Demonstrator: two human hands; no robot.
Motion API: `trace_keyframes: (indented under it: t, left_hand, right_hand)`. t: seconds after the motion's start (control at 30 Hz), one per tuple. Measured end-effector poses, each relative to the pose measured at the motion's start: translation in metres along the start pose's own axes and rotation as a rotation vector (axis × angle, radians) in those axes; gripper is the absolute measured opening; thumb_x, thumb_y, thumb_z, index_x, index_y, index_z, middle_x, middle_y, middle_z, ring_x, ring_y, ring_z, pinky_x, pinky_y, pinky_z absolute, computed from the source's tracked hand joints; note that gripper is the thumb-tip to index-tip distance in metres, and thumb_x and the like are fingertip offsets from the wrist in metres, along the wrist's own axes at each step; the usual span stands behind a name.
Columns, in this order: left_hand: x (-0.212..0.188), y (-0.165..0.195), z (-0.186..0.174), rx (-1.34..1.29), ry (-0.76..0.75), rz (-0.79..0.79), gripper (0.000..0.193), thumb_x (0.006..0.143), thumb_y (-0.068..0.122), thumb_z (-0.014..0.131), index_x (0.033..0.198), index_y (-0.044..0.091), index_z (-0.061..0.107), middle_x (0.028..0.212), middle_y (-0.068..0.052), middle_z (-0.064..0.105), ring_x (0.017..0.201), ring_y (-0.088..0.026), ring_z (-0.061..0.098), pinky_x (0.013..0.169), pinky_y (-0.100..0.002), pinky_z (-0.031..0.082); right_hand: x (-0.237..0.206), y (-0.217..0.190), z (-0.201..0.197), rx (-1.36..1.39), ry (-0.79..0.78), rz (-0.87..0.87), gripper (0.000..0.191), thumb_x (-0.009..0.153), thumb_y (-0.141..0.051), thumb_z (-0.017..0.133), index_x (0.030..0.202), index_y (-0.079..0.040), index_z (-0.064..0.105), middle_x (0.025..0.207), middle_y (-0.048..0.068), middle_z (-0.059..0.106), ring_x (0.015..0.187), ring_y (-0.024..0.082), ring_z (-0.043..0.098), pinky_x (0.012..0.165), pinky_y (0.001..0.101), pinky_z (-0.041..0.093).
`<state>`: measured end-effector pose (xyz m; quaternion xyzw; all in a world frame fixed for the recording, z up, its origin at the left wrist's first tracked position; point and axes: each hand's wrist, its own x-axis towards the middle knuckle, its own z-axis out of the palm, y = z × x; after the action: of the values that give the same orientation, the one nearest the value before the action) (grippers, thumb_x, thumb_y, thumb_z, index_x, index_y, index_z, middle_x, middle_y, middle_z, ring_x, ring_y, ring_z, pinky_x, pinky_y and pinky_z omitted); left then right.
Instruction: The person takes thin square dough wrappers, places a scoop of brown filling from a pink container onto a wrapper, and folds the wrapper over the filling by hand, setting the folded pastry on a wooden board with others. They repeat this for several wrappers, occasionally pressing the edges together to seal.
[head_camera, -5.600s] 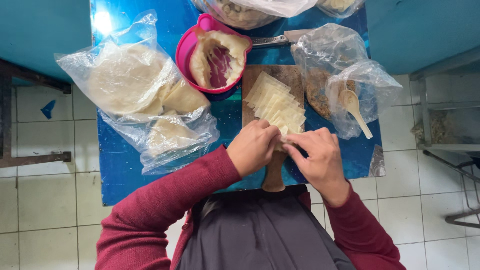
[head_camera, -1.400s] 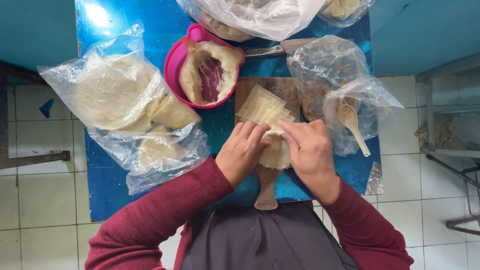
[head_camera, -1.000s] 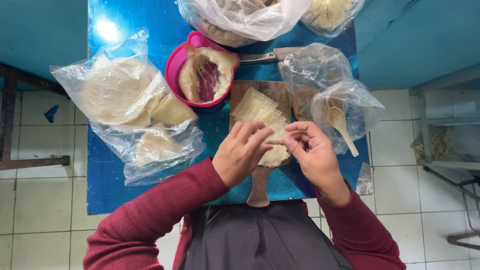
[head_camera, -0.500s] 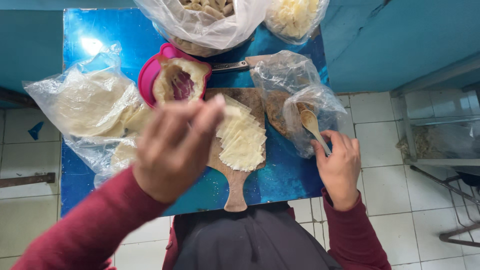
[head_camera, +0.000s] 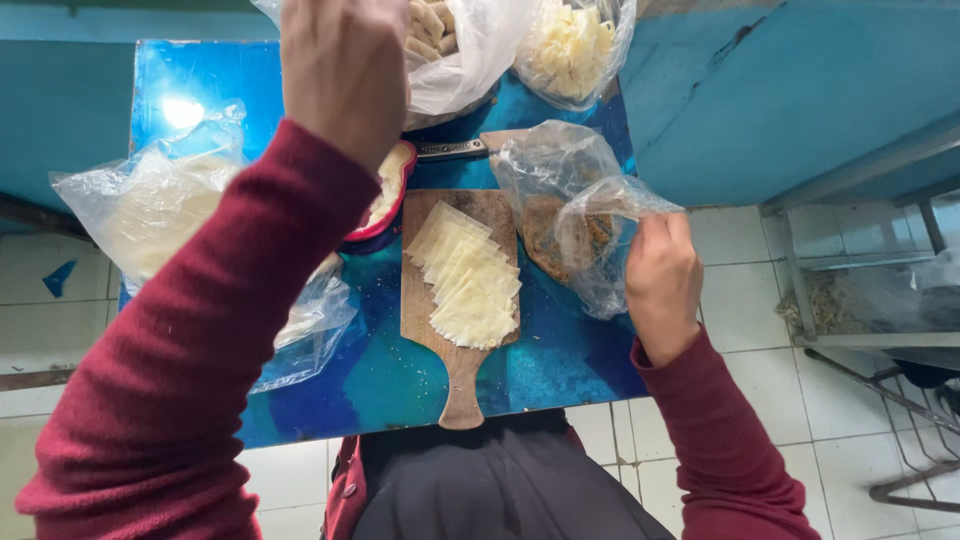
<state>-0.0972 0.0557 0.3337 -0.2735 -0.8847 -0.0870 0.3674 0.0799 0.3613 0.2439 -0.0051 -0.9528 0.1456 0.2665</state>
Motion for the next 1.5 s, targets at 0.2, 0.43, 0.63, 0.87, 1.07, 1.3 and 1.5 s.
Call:
trace_keyframes:
  t: [0.2,0.43,0.63,0.87,1.07,1.3,1.5]
  left_hand:
    - [-0.049,0.054,-0.074,-0.161,0.070,0.036,0.031,0.105,0.011,0.071,0.133,0.002,0.062,0.129,-0.014,0.057,0.113,-0.033,0.056,0.093,-0.043,0.049]
    - [-0.107,0.085,-0.096,-0.412,-0.261,-0.115,0.026,0.092,0.016,0.072,0.114,0.003,0.067,0.100,-0.011,0.062,0.090,-0.030,0.058,0.078,-0.042,0.049]
    - [-0.158,0.105,-0.074,-0.528,-0.391,-0.268,0.023,0.089,0.018,0.072,0.107,0.005,0.067,0.093,-0.011,0.062,0.087,-0.031,0.058,0.075,-0.041,0.049]
    - [-0.189,0.127,-0.055,-0.589,-0.400,-0.423,0.021,0.090,0.011,0.069,0.109,0.003,0.065,0.096,-0.013,0.062,0.090,-0.032,0.057,0.079,-0.041,0.049]
    - [-0.196,0.135,-0.045,-0.583,-0.351,-0.466,0.019,0.088,0.010,0.069,0.105,0.002,0.064,0.098,-0.013,0.060,0.092,-0.032,0.056,0.080,-0.041,0.049]
    - [-0.198,0.139,-0.041,-0.606,-0.350,-0.503,0.013,0.088,0.010,0.071,0.095,0.004,0.061,0.094,-0.012,0.058,0.089,-0.032,0.055,0.078,-0.042,0.048]
    - [-0.195,0.141,-0.042,-0.592,-0.311,-0.477,0.013,0.086,0.007,0.070,0.093,0.006,0.059,0.091,-0.012,0.056,0.088,-0.033,0.055,0.077,-0.042,0.047]
  right_hand:
    - [0.007,0.010,0.009,0.042,-0.039,-0.014,0.023,0.099,0.002,0.056,0.117,-0.002,0.070,0.109,0.021,0.069,0.093,0.045,0.067,0.077,0.0502,0.054]
    - [-0.001,0.040,0.020,0.247,-0.085,0.080,0.014,0.099,-0.008,0.068,0.112,-0.004,0.074,0.100,0.020,0.073,0.087,0.036,0.073,0.074,0.0415,0.057]
    - [0.003,0.064,0.030,0.697,-0.319,0.656,0.021,0.097,-0.010,0.067,0.115,0.000,0.075,0.085,0.007,0.073,0.057,0.008,0.054,0.051,0.0249,0.041]
    - [-0.012,0.071,-0.003,0.959,-0.346,0.795,0.023,0.099,-0.009,0.066,0.116,0.007,0.069,0.087,0.009,0.070,0.057,0.006,0.049,0.051,0.0193,0.037]
    - [-0.043,0.058,-0.061,1.029,-0.283,0.852,0.025,0.100,-0.006,0.064,0.119,0.010,0.067,0.091,0.010,0.068,0.060,0.005,0.048,0.052,0.0180,0.034]
    - [-0.068,0.011,-0.073,1.023,-0.405,0.811,0.024,0.097,-0.005,0.066,0.116,0.008,0.070,0.088,0.013,0.071,0.056,0.006,0.049,0.051,0.0188,0.036]
    - [-0.069,-0.043,-0.026,0.886,-0.520,0.654,0.024,0.095,-0.005,0.068,0.117,0.003,0.073,0.087,0.009,0.076,0.056,0.006,0.053,0.051,0.0200,0.041]
